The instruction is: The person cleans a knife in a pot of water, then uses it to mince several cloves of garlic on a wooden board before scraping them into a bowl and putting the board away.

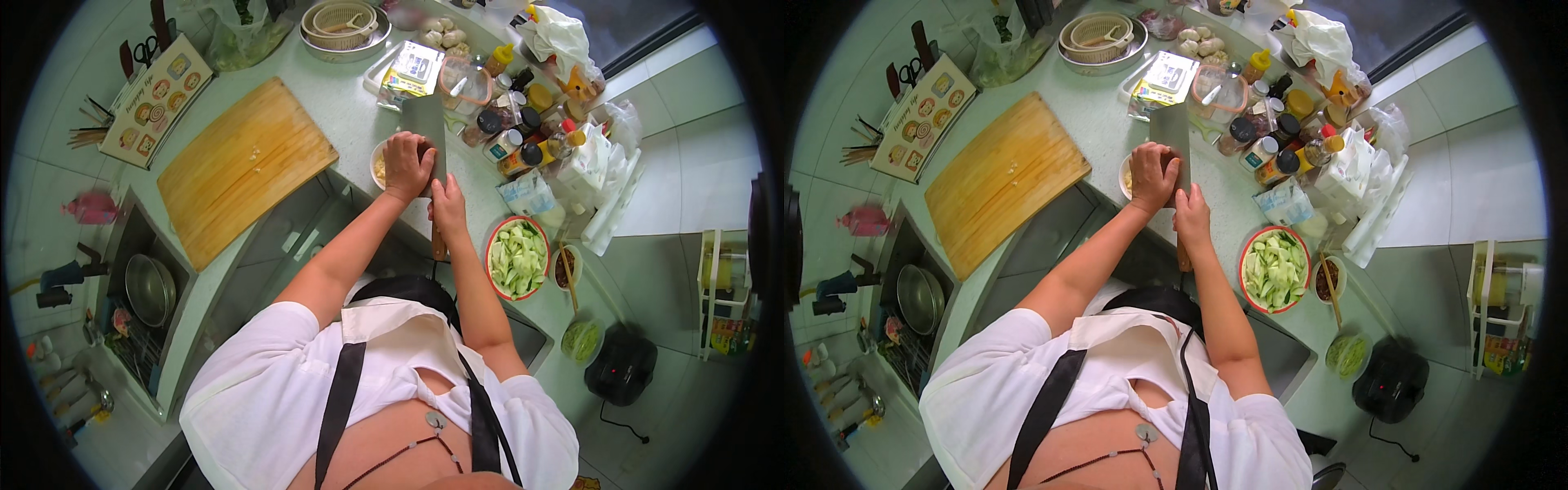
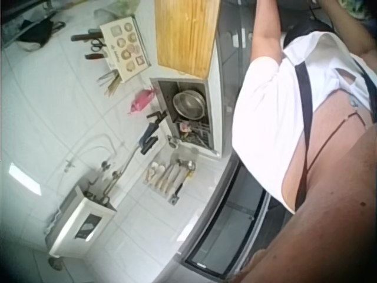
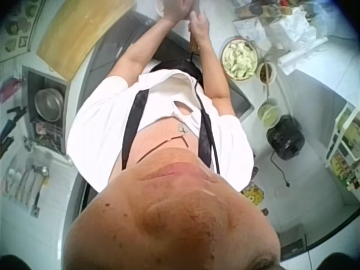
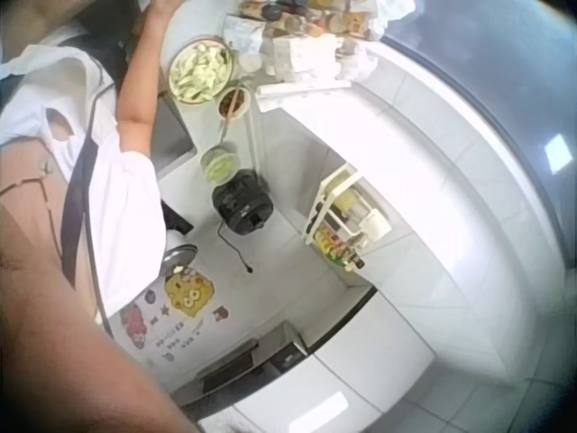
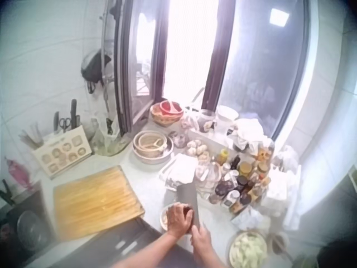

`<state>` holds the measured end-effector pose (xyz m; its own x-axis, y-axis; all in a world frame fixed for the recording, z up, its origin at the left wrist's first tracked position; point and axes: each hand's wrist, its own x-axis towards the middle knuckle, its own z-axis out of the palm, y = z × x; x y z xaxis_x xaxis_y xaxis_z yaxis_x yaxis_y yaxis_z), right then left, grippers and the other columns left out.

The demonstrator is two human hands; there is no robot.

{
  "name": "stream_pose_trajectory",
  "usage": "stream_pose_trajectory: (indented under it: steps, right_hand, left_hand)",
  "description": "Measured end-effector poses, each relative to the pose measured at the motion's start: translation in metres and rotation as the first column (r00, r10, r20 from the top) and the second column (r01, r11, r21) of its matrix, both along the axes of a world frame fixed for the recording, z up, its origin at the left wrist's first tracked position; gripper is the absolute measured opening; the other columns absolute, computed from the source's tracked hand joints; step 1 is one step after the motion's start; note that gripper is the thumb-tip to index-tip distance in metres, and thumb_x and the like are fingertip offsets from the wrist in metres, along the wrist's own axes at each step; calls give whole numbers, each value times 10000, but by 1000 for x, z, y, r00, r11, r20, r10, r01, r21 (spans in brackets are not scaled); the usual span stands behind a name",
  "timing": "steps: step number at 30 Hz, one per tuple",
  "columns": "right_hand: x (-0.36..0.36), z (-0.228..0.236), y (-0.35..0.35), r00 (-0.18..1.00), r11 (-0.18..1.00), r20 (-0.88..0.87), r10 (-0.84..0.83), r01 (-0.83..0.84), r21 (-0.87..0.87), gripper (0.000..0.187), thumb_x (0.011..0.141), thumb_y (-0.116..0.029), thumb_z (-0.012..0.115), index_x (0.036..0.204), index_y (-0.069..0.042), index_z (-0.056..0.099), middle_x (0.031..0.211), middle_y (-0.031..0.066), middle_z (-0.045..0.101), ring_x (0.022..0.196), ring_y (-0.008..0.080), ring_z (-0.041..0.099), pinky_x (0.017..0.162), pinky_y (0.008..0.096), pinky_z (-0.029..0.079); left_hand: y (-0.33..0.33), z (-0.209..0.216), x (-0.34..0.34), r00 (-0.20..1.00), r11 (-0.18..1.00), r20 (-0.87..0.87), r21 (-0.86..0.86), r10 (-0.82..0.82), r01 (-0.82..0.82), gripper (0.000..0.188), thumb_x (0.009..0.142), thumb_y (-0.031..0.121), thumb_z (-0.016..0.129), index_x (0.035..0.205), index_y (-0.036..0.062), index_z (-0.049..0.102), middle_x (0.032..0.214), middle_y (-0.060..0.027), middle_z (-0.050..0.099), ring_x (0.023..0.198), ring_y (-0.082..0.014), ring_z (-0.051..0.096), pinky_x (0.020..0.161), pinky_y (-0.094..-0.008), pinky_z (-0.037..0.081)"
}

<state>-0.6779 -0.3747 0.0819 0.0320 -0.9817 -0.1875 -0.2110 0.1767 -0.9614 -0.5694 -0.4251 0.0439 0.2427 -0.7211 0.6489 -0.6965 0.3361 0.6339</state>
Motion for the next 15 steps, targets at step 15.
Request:
stream_pose_trajectory:
  steps: [15]
  right_hand:
    - [-21,15,14,1000,998,-10,-17,17,-67,154,898,-164,483,910,-11,477,547,47,486,388,117,468,355,268,368]
  left_hand:
    - [-17,-14,14,980,979,-28,44,199,-198,214,771,113,562,977,100,504,1004,-92,485,1009,-279,453,849,-408,342]
